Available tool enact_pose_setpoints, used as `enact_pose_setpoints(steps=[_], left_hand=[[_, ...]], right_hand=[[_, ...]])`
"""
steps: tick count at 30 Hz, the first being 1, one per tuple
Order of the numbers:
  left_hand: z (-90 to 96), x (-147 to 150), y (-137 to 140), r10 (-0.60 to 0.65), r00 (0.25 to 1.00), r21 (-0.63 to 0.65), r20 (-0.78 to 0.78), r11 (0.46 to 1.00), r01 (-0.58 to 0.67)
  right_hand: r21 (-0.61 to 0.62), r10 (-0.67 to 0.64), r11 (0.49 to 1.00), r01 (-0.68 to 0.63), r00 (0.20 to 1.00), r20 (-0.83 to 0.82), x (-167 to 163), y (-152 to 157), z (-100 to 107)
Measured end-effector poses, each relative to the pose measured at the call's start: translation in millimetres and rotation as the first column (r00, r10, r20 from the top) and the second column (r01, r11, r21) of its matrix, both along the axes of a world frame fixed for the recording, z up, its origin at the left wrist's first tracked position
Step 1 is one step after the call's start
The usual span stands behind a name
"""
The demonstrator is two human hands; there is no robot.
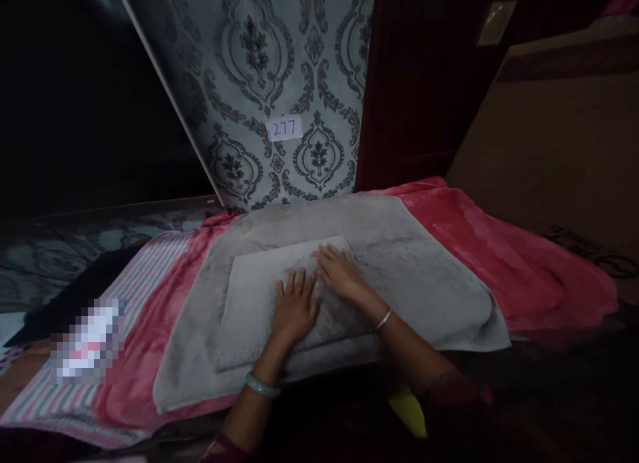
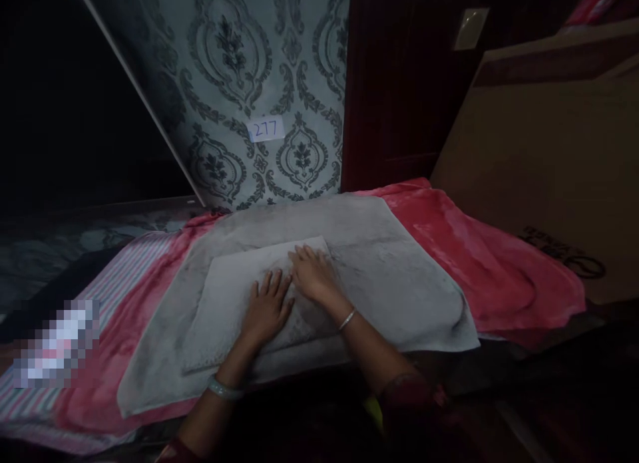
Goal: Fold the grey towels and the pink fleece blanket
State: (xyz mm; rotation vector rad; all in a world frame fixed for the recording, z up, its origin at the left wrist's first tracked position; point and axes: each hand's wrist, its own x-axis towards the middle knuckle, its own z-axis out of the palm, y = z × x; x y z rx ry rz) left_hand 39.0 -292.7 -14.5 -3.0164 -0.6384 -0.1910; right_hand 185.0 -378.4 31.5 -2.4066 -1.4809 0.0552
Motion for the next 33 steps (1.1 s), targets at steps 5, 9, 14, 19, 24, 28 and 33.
enact_pose_setpoints(steps=[5, 9, 14, 19, 24, 28, 33], left_hand=[[-3.1, -5, 2, 0.027, 1.0, -0.022, 0.007, 0.999, -0.027], [-4.3, -7, 5, 0.031, 0.999, -0.101, 0.041, 0.995, -0.026], [10.1, -18, 19, 0.124, 0.99, -0.172, -0.062, 0.976, -0.133], [12.5, -66, 66, 0.382, 0.914, -0.106, -0.136, 0.912, -0.397], [19.1, -109, 103, 0.555, 0.811, -0.088, -0.183, 0.813, -0.576], [48.9, -85, 101, 0.593, 0.804, 0.016, -0.04, 0.805, -0.593], [61.6, 6, 79, 0.145, 0.989, -0.166, -0.021, 0.975, -0.147]], right_hand=[[-0.005, -0.071, 0.997, 0.071, 0.997, -0.008, 10, 37, -9], [-0.012, -0.068, 0.998, 0.068, 0.997, -0.032, 14, 51, -37], [0.008, -0.073, 0.997, 0.073, 0.996, -0.043, 16, 51, -42], [0.03, -0.069, 0.997, 0.07, 0.996, -0.055, 16, 51, -44], [0.007, -0.083, 0.996, 0.084, 0.995, -0.059, 16, 53, -46], [-0.02, -0.091, 0.996, 0.09, 0.995, -0.037, 14, 50, -41], [-0.085, -0.089, 0.992, 0.092, 0.995, 0.037, 14, 44, -39]])
